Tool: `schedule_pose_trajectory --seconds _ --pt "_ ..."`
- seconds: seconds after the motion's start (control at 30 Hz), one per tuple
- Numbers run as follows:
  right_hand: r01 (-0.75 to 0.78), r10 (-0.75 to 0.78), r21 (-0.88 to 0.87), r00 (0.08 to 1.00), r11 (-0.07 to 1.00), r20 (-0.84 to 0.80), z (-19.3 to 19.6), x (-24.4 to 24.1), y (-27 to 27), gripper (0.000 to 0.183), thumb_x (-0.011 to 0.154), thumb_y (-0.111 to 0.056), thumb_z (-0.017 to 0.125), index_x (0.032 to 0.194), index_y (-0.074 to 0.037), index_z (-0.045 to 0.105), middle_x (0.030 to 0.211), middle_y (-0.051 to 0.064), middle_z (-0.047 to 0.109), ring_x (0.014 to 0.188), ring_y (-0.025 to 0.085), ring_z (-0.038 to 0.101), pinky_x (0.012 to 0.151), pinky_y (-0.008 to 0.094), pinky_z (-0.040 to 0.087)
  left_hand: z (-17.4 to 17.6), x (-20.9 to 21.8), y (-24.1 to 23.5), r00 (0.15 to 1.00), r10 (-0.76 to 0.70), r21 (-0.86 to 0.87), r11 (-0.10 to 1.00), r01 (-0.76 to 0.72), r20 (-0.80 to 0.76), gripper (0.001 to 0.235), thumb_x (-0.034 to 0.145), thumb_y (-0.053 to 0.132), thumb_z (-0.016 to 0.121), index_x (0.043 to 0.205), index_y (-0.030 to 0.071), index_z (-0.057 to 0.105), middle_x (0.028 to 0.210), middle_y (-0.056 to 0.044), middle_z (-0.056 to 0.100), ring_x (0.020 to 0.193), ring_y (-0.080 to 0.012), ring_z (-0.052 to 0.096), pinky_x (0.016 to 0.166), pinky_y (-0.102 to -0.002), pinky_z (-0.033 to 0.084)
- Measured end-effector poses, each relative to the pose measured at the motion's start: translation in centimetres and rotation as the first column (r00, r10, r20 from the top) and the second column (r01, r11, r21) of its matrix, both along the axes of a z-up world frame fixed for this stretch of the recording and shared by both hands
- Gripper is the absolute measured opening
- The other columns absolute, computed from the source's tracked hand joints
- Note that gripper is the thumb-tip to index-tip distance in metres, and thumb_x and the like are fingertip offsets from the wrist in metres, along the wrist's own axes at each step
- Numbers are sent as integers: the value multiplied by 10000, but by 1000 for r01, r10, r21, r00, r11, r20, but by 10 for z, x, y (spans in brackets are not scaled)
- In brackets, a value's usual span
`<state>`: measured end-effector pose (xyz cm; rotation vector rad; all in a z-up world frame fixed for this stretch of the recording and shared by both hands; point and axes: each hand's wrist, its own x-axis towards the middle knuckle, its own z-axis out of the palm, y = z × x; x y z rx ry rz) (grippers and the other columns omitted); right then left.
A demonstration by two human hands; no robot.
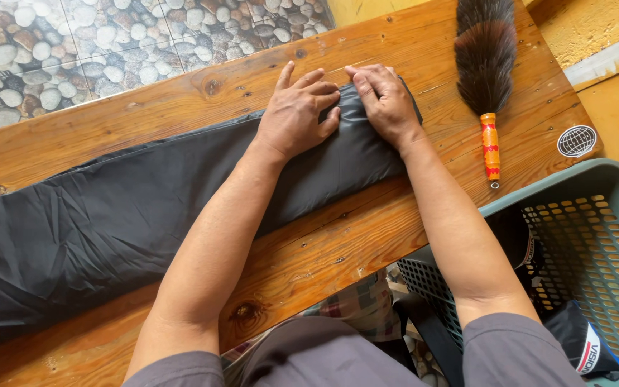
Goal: The person folds a black plastic bag and places it into a gray zippered pouch. They zip the pouch closed, brush it with a feather duster, and place it into a blue basket. The person then retrieves a long black plastic bag, brushes it, and folds it on the table.
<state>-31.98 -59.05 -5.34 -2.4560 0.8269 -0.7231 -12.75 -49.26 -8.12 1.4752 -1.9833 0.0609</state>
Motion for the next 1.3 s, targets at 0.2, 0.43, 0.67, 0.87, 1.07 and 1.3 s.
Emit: schedule_pose_trajectory --seconds 0.2,0.43,0.67,0.87,1.07,1.3 --pt "137 -160 -148 974 979 -157 47 10 49 550 1094 -479 348 1422 -109 590 1495 148 557 1430 323 440 1229 581 103 -1 1 -1 1000 -24 -3 1000 24 -9 311 980 333 604 1111 129 798 1169 10 745 1286 -275 592 1141 -665 246" --pt "64 -173 -363 945 930 -278 -4 4 90 660 1089 -567 369 1602 -153 416 1658 179 355 1552 439 218 1235 659 79 -5 0 0 999 -8 29 1000 9 -36 325 977 334 585 1097 133 810 1189 -21 744 1302 -283 584 1144 -627 247" --pt "69 -181 -374 945 925 -272 -6 1 78 602 1103 -506 356 1582 -150 436 1605 136 464 1527 395 302 1223 593 187 -9 1 -2 998 -8 23 1000 9 -55 312 953 324 625 1150 152 795 1192 2 743 1303 -271 579 1122 -616 261" --pt "71 -202 -361 919 930 -338 -7 -1 72 533 1109 -459 387 1537 -180 539 1618 90 443 1528 370 259 1165 691 154 -3 1 1 996 19 83 997 -12 -82 341 945 378 650 1172 163 786 1222 14 742 1316 -242 567 1142 -596 242" --pt "101 -230 -351 910 931 -346 -16 -1 72 545 1094 -454 402 1577 -210 471 1650 73 389 1529 379 265 1168 656 207 3 0 6 990 49 31 998 -45 -129 236 966 250 586 1070 197 791 1095 48 771 1157 -168 636 1078 -567 342" --pt "104 -229 -371 922 923 -312 -24 -2 64 557 1098 -473 422 1567 -184 505 1623 94 437 1503 388 297 1152 658 209 31 38 118 917 231 368 862 -348 326 803 1028 687 260 1606 133 320 1649 -205 303 1546 -365 191 1218 -617 96"
